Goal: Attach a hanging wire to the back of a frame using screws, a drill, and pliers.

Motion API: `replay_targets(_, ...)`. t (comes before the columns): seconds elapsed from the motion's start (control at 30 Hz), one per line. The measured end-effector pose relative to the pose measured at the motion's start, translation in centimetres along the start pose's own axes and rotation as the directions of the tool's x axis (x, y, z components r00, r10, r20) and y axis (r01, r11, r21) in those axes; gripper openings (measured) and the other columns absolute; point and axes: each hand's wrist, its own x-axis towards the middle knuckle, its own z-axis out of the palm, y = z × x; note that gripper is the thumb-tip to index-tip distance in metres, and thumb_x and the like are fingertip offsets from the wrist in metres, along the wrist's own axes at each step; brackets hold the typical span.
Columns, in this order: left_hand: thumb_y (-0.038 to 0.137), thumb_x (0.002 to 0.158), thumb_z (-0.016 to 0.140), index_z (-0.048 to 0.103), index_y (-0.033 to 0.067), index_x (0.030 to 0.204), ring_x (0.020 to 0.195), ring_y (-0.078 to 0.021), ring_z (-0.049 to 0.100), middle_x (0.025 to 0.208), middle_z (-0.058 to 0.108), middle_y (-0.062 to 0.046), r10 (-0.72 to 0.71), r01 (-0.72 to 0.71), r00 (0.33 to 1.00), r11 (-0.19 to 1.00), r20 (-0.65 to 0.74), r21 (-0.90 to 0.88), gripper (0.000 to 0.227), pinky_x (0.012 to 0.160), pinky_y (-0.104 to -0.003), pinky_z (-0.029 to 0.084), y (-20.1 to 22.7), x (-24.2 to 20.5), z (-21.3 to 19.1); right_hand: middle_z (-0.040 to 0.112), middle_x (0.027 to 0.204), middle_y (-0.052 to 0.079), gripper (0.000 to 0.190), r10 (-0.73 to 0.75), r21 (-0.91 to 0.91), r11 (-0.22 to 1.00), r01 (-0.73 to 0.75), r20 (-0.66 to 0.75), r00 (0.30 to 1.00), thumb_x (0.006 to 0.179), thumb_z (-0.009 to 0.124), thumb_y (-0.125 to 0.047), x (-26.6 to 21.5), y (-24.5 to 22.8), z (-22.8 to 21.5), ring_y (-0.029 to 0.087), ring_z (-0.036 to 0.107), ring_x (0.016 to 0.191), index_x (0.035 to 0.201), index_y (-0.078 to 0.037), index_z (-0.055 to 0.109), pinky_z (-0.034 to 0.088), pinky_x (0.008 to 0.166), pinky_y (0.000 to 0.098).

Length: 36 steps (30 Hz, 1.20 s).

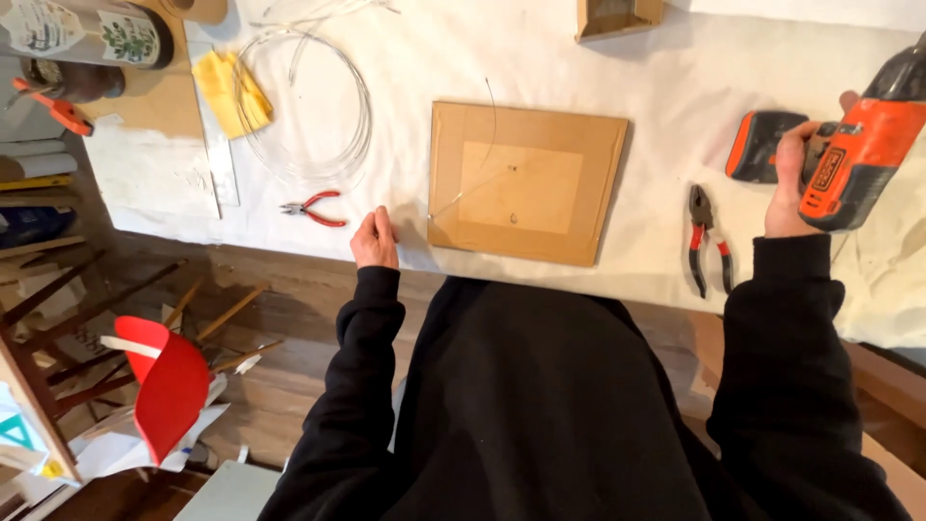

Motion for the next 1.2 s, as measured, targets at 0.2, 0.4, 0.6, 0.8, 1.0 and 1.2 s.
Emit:
replay_targets(0.2, 0.021, 0.095, 0.071, 0.066, -0.0001, 0.100, 0.067, -0.0144, 0.064, 0.078, 0.068, -0.007, 0.188, -0.193, 0.981, 0.977, -0.056, -0.095, 0.022, 0.060, -0.030, 0.054, 4.6, -1.2, -0.3, 0.056, 0.144, 0.020, 0.067, -0.154, -0.424, 0.896, 0.133, -0.017, 0.988, 0.104, 0.079, 0.005, -6.6, -4.9, -0.1, 0.025, 0.059, 0.132, 0.155, 0.004, 0.035, 0.052, 0.110, 0.0374)
replay_targets(0.4, 0.014, 0.107, 0.059, 0.075, 0.0052, 0.114, 0.078, -0.0124, 0.068, 0.090, 0.074, -0.006, -0.027, 0.037, 0.998, 0.975, 0.048, -0.219, 0.019, 0.072, -0.027, 0.058, 3.8, -2.2, -1.3, 0.072, 0.108, 0.010, 0.019, 0.113, -0.414, 0.910, 0.019, 0.292, 0.950, 0.096, 0.077, -0.006, -7.7, -9.0, 13.7, 0.019, 0.070, 0.098, 0.114, -0.003, 0.071, 0.054, 0.089, 0.0296)
replay_targets(0.6, 0.005, 0.095, 0.074, 0.070, 0.0069, 0.123, 0.092, -0.0136, 0.070, 0.105, 0.074, -0.005, 0.383, -0.366, 0.923, 0.902, 0.035, -0.228, 0.028, 0.077, -0.027, 0.057, 11.0, 0.2, 1.9, 0.070, 0.096, 0.006, 0.019, -0.035, -0.458, 0.839, 0.293, 0.493, 0.870, 0.088, 0.082, -0.014, -4.4, -7.8, 24.3, 0.025, 0.070, 0.086, 0.103, -0.008, 0.073, 0.054, 0.077, 0.0391)
replay_targets(0.8, 0.012, 0.094, 0.076, 0.064, 0.0122, 0.136, 0.103, -0.0138, 0.072, 0.119, 0.076, -0.004, 0.490, -0.427, 0.857, 0.850, 0.163, -0.310, 0.044, 0.087, -0.029, 0.059, 17.9, 2.4, 5.5, 0.067, 0.097, 0.005, 0.014, -0.023, -0.577, 0.742, 0.341, 0.486, 0.874, 0.090, 0.080, -0.015, -4.8, -6.3, 26.7, 0.028, 0.068, 0.085, 0.099, -0.010, 0.070, 0.053, 0.076, 0.0420)
replay_targets(1.0, 0.020, 0.096, 0.075, 0.063, 0.0121, 0.136, 0.106, -0.0140, 0.073, 0.121, 0.077, -0.003, 0.452, -0.334, 0.852, 0.857, 0.263, -0.393, 0.043, 0.088, -0.030, 0.061, 19.6, 4.5, 8.3, 0.065, 0.099, 0.010, 0.014, 0.000, -0.660, 0.662, 0.354, 0.472, 0.882, 0.092, 0.076, -0.010, -5.2, -8.2, 27.6, 0.032, 0.067, 0.083, 0.101, -0.005, 0.066, 0.054, 0.073, 0.0434)
replay_targets(1.2, 0.021, 0.097, 0.073, 0.070, 0.0109, 0.129, 0.098, -0.0125, 0.077, 0.110, 0.080, -0.002, 0.386, -0.232, 0.878, 0.860, 0.284, -0.454, 0.034, 0.085, -0.029, 0.064, 20.2, 5.3, 8.5, 0.065, 0.096, 0.009, 0.014, -0.009, -0.650, 0.671, 0.357, 0.474, 0.880, 0.089, 0.078, -0.010, -5.2, -7.5, 28.4, 0.032, 0.067, 0.081, 0.098, -0.007, 0.067, 0.055, 0.070, 0.0433)
